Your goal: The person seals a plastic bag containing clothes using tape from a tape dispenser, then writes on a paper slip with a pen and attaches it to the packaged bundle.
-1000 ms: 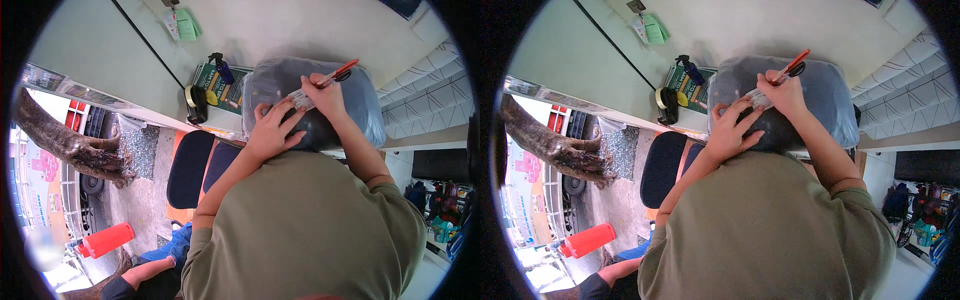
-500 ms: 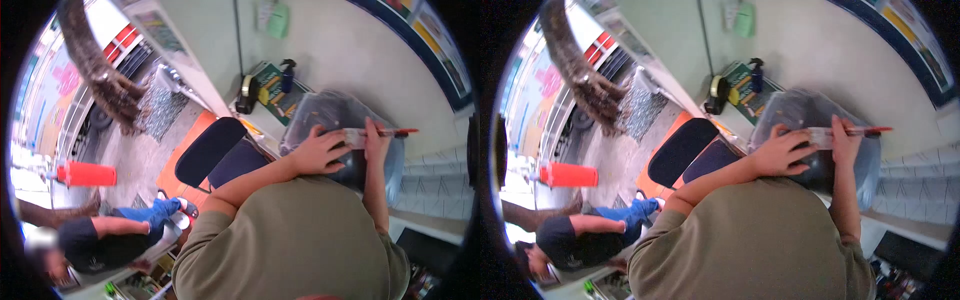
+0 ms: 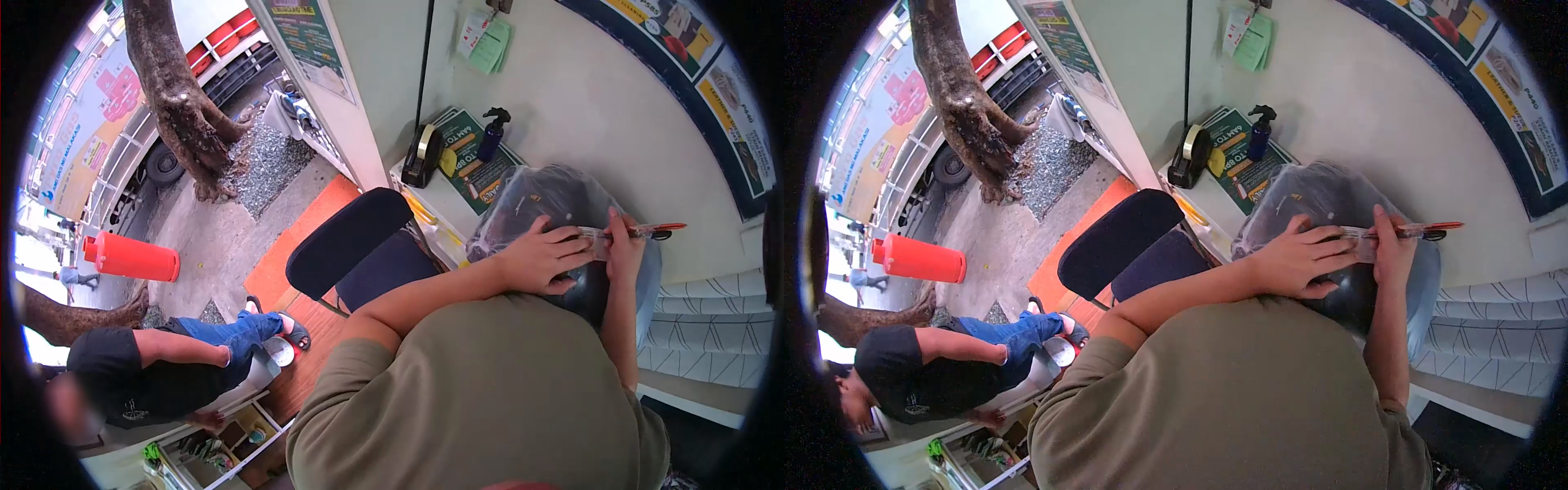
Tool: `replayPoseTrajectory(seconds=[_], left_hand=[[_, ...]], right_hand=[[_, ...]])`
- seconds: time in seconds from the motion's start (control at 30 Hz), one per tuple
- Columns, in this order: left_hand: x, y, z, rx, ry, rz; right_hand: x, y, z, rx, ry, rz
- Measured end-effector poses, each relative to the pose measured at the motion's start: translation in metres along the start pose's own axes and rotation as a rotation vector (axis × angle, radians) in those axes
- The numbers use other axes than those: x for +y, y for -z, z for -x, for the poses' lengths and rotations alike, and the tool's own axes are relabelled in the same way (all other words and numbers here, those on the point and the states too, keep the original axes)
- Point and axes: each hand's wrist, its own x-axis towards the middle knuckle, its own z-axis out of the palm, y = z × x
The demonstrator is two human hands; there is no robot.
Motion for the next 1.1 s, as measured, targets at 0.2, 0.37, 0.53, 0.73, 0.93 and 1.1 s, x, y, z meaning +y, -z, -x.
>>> replayPoseTrajectory(seconds=[0.2, 0.37, 0.53, 0.73, 0.93, 1.1], left_hand=[[0.002, 0.005, -0.005, -0.038, 0.022, 0.01], [0.003, 0.006, -0.007, -0.029, 0.02, 0.021], [0.004, 0.005, -0.008, -0.022, 0.025, 0.026], [0.007, 0.01, -0.01, -0.081, 0.025, 0.0], [0.007, 0.008, -0.012, -0.101, 0.034, -0.02], [0.007, 0.01, -0.011, -0.101, 0.053, -0.01]], right_hand=[[-0.007, -0.007, 0.006, -0.049, 0.022, 0.062], [0.013, 0.006, 0.0, -0.118, 0.08, 0.012], [0.01, 0.012, 0.0, -0.093, 0.128, 0.153], [0.005, 0.011, 0.004, -0.083, 0.104, 0.188], [-0.007, 0.001, 0.009, 0.008, 0.085, 0.327], [0.003, 0.002, 0.005, 0.042, 0.134, 0.357]])
